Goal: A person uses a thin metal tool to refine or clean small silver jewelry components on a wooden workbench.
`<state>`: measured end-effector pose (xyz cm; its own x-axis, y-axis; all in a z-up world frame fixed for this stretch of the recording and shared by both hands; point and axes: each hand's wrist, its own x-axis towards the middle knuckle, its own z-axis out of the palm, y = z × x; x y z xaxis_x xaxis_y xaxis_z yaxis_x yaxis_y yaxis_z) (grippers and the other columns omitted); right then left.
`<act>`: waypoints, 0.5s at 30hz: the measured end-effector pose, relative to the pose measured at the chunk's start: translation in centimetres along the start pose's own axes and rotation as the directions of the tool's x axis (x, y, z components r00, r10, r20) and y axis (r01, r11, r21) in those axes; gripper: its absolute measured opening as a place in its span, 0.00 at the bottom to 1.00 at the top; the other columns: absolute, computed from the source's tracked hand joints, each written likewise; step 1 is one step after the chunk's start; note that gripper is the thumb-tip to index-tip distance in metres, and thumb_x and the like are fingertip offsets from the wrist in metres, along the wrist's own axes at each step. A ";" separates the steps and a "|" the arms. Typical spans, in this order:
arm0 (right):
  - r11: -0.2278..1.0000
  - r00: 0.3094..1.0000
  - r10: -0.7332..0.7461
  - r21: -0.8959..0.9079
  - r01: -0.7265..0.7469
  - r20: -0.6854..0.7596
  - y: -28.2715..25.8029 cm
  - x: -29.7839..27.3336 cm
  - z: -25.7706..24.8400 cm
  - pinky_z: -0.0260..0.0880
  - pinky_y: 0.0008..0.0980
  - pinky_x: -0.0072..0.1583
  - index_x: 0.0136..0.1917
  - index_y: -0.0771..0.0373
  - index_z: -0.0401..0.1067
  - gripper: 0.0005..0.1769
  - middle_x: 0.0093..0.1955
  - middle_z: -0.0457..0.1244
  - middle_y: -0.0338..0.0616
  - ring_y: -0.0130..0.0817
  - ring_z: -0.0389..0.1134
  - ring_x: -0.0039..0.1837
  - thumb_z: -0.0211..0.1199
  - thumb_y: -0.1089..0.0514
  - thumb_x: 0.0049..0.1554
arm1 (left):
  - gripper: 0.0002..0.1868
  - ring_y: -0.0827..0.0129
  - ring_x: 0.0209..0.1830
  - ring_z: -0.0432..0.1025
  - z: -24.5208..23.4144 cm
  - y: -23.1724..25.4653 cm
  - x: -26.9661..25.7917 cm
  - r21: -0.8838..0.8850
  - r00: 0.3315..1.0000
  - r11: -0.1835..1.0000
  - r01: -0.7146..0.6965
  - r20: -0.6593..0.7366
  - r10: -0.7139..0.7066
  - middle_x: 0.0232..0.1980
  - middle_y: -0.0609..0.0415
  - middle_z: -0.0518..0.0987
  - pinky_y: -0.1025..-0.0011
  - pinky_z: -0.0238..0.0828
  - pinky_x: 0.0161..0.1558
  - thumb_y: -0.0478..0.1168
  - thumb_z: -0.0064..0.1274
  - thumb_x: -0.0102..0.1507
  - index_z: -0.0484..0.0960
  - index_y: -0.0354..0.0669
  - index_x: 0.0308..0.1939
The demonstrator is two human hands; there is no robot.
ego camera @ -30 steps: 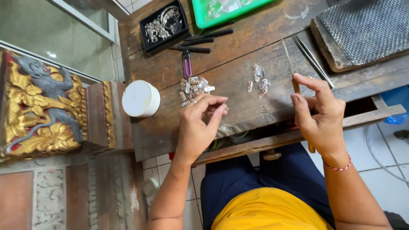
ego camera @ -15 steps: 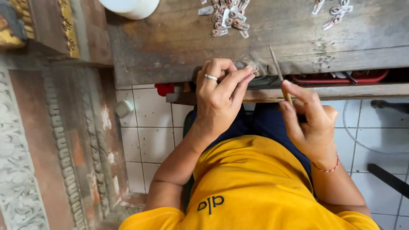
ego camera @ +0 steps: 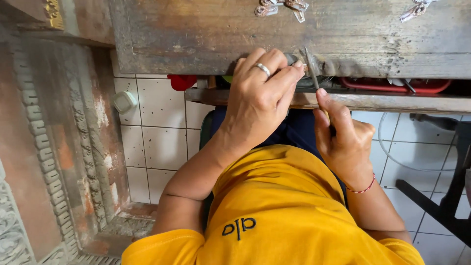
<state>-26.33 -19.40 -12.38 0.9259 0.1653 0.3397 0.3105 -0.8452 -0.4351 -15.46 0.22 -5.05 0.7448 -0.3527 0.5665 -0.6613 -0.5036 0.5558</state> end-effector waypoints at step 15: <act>1.000 1.000 0.006 -0.029 -0.005 0.009 -0.3 0.1 -0.1 0.57 0.32 0.35 0.73 0.68 0.69 0.19 0.54 0.74 0.42 0.32 0.64 0.33 0.64 0.69 0.70 | 0.12 0.55 0.31 0.64 0.3 -0.7 0.3 0.021 0.992 1.000 -0.022 0.124 0.019 0.29 0.51 0.68 0.60 0.60 0.35 0.21 0.49 0.62 0.68 0.39 0.29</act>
<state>-26.31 -19.14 -12.14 0.9295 0.1650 0.3300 0.2993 -0.8602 -0.4129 -14.75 0.21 -5.39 0.7371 -0.4576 0.4972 -0.6756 -0.5125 0.5300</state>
